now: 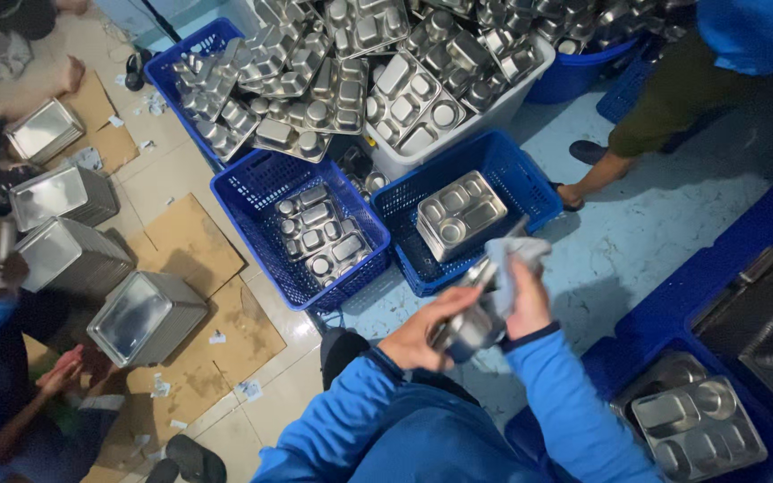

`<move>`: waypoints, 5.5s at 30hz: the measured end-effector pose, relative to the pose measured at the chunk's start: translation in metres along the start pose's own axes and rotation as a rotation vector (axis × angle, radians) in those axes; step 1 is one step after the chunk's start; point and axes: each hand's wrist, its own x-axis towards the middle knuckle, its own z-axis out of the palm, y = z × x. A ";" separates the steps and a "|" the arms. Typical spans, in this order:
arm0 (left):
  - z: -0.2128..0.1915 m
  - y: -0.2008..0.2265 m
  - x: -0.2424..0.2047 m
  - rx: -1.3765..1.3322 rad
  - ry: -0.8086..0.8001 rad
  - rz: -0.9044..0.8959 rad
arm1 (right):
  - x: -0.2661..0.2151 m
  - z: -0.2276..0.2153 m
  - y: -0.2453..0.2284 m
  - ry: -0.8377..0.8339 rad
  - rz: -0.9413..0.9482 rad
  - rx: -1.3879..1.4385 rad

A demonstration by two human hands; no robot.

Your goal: The person wipes stainless steel compartmentalized trays with a white cloth. They pick up trays from a blue basket, wipe the surfaces, and place them into another basket. Other workers are visible in the background performing similar tasks.

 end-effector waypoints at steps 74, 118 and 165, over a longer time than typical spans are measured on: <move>-0.020 -0.080 0.025 -0.224 0.613 0.092 | -0.106 0.109 -0.016 -0.458 -0.884 -1.602; -0.154 -0.229 0.022 -1.010 1.236 -0.178 | 0.085 -0.100 0.075 0.573 -0.179 -0.857; -0.216 -0.264 0.102 -0.074 0.428 -0.568 | 0.208 -0.055 0.153 0.261 -0.162 -0.899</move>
